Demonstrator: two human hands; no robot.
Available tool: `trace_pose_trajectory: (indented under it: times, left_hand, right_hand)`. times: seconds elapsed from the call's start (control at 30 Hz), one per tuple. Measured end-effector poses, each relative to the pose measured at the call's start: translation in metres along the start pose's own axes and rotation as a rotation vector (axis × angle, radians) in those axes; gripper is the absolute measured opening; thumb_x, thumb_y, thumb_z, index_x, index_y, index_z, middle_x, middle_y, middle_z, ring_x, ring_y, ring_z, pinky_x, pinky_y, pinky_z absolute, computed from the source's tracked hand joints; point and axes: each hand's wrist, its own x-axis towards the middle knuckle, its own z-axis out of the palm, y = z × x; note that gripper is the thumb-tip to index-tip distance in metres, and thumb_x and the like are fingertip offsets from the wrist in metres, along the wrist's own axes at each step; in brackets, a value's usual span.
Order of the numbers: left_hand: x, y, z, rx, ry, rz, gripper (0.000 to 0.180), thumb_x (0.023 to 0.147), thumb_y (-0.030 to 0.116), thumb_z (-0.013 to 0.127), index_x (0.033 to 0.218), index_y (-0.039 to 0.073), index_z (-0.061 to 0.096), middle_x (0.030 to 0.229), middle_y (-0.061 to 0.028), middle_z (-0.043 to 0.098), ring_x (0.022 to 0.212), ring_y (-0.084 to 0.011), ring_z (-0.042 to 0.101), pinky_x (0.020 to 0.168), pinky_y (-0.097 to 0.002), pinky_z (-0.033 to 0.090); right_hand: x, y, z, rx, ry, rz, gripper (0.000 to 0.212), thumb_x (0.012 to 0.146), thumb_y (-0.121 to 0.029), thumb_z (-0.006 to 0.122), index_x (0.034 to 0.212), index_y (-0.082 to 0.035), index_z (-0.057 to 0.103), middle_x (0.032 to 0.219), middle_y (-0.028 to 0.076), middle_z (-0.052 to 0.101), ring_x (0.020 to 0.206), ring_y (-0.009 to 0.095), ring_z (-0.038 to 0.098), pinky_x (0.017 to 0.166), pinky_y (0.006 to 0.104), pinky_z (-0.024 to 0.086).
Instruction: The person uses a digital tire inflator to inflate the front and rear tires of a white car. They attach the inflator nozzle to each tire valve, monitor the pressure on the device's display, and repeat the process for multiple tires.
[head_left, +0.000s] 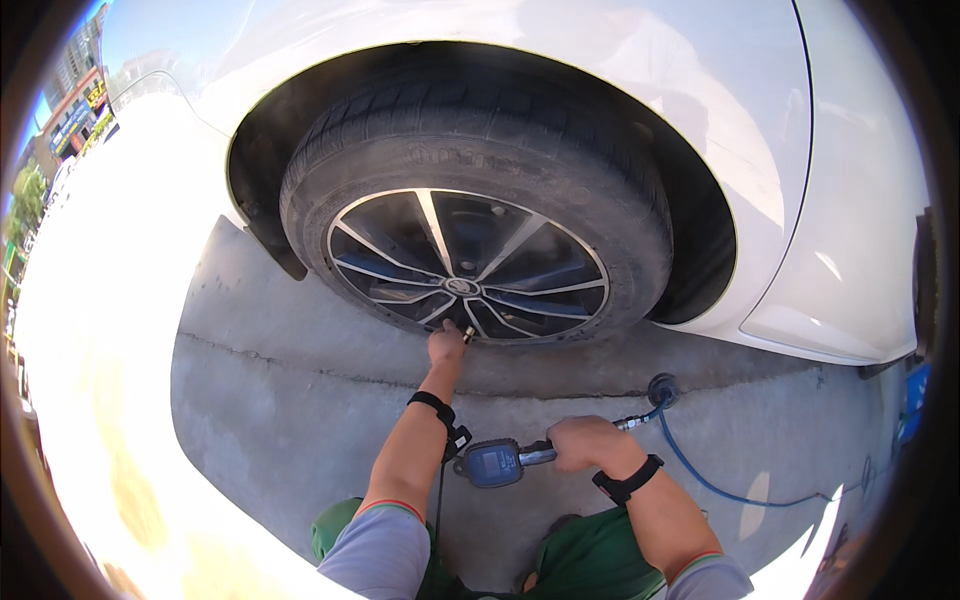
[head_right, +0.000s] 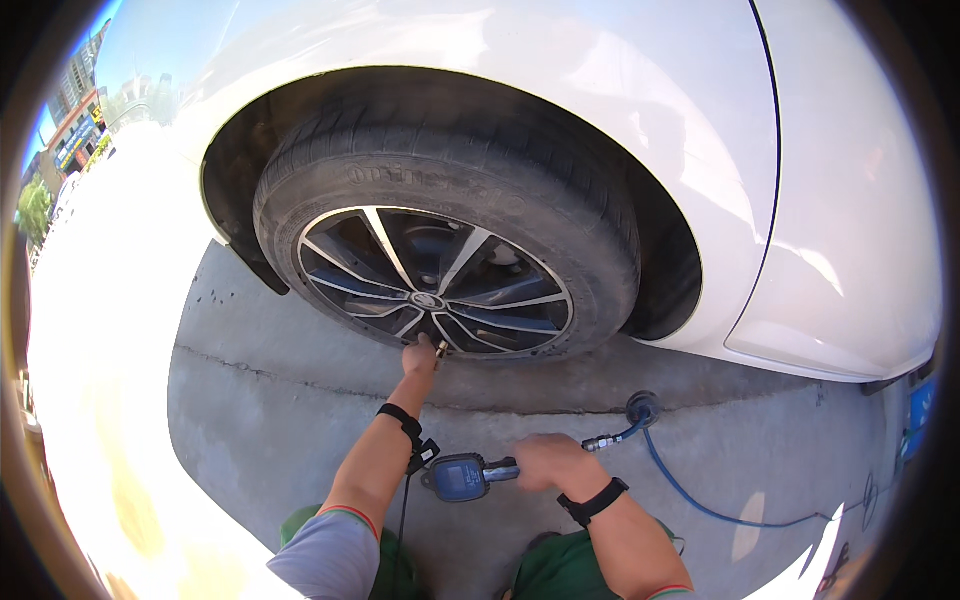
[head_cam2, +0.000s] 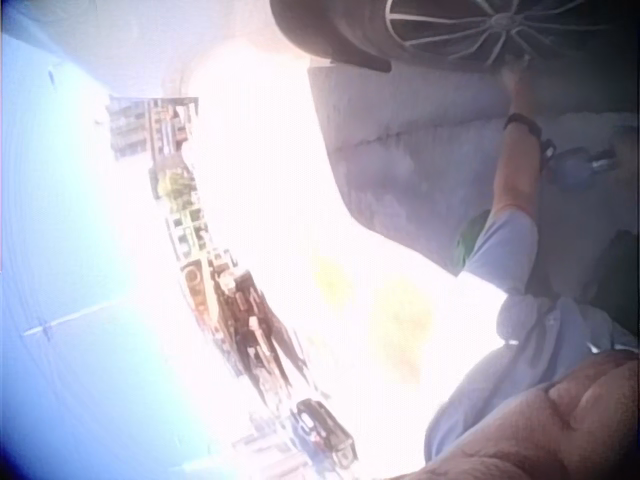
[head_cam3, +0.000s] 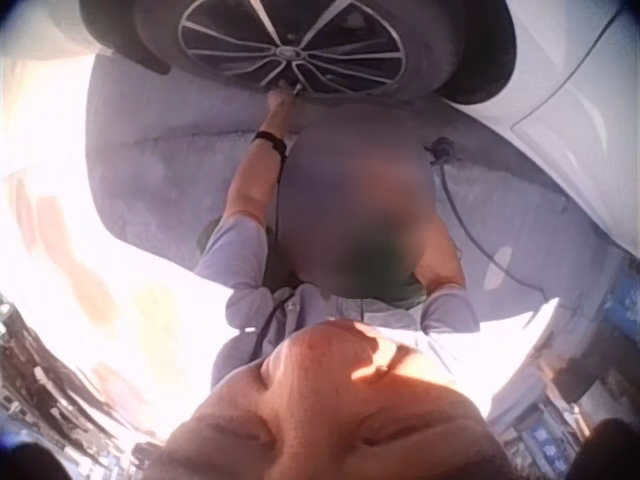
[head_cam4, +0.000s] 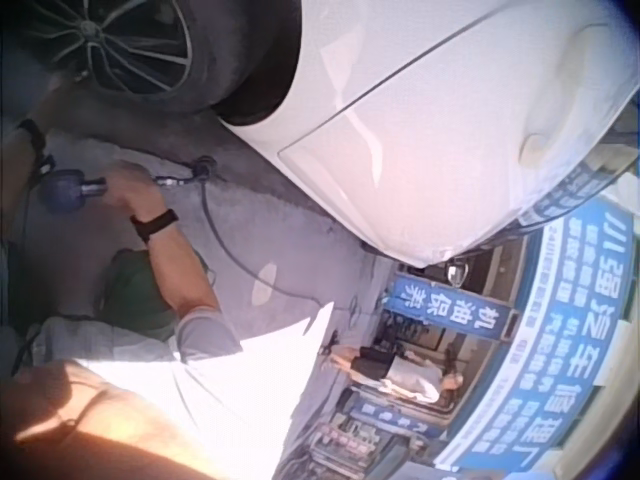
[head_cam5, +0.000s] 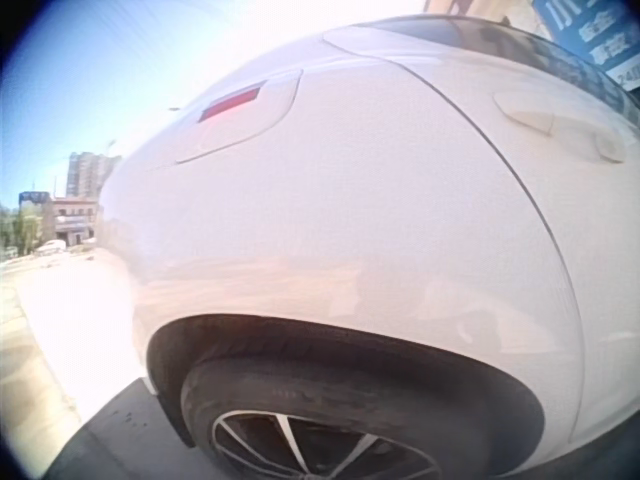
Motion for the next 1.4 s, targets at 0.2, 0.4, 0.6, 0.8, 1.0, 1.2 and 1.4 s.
trace_pose_trajectory:
  times: [0.2,0.4,0.6,0.8,1.0,1.2,1.4]
  left_hand:
    - [-0.015,0.0,0.001,-0.088,0.184,0.21,0.054,0.1,0.045,0.059,0.104,-0.007,0.072,0.096,-0.0238,0.076,0.093,-0.0371,0.073,0.084,-0.0447,0.053]
    - [-0.01,0.007,-0.002,-0.083,-0.026,0.007,0.048,0.104,0.039,0.053,0.104,-0.004,0.073,0.088,-0.017,0.078,0.089,-0.0322,0.073,0.084,-0.0406,0.053]
    - [-0.009,0.003,-0.005,-0.077,-0.088,0.048,0.059,0.104,0.048,0.047,0.089,-0.004,0.072,0.078,-0.0143,0.075,0.074,-0.0279,0.068,0.076,-0.0412,0.051]
    - [0.005,-0.01,0.005,0.053,0.067,0.097,0.062,0.104,0.046,0.05,0.073,-0.004,0.068,0.07,-0.0125,0.071,0.056,-0.0257,0.061,0.059,-0.0438,0.049]
    - [-0.007,0.001,0.0,-0.041,0.015,0.036,0.056,0.1,0.046,0.054,0.095,-0.005,0.077,0.086,-0.0198,0.077,0.096,-0.0376,0.074,0.088,-0.0435,0.054]
    - [-0.027,0.016,-0.007,-0.069,-0.064,-0.05,0.05,0.102,0.038,0.053,0.095,-0.006,0.076,0.083,-0.0188,0.077,0.087,-0.0342,0.074,0.085,-0.0428,0.053]
    - [-0.022,0.01,0.0,-0.239,0.008,0.025,0.048,0.101,0.035,0.054,0.086,-0.006,0.074,0.079,-0.0164,0.076,0.078,-0.0302,0.07,0.076,-0.0416,0.05]
  right_hand:
    - [0.002,0.003,0.0,-0.004,-0.049,0.075,0.032,0.072,-0.017,0.067,0.098,-0.001,0.076,0.1,0.022,0.075,0.095,0.04,0.073,0.081,0.0479,0.058]
    - [0.003,0.005,-0.003,-0.001,-0.053,0.074,0.032,0.072,-0.019,0.068,0.098,-0.001,0.076,0.103,0.023,0.075,0.098,0.04,0.072,0.083,0.0476,0.058]
    - [0.009,0.005,-0.002,-0.015,-0.035,0.051,0.033,0.072,-0.021,0.068,0.097,-0.002,0.077,0.101,0.023,0.074,0.097,0.041,0.072,0.083,0.0482,0.058]
    - [0.008,0.004,-0.004,-0.039,-0.089,0.081,0.034,0.072,-0.021,0.067,0.098,-0.002,0.076,0.1,0.023,0.074,0.097,0.041,0.071,0.084,0.0489,0.057]
    - [0.006,0.001,-0.008,-0.036,-0.123,0.128,0.036,0.075,-0.021,0.068,0.106,-0.004,0.075,0.102,0.022,0.074,0.099,0.041,0.07,0.086,0.0497,0.056]
    - [0.007,0.001,-0.009,-0.044,-0.139,0.126,0.035,0.076,-0.022,0.067,0.106,-0.005,0.075,0.102,0.022,0.074,0.099,0.042,0.07,0.086,0.0495,0.056]
    - [0.007,0.004,-0.005,-0.038,-0.111,0.134,0.034,0.075,-0.021,0.068,0.105,-0.006,0.075,0.1,0.022,0.074,0.098,0.041,0.07,0.085,0.0498,0.056]
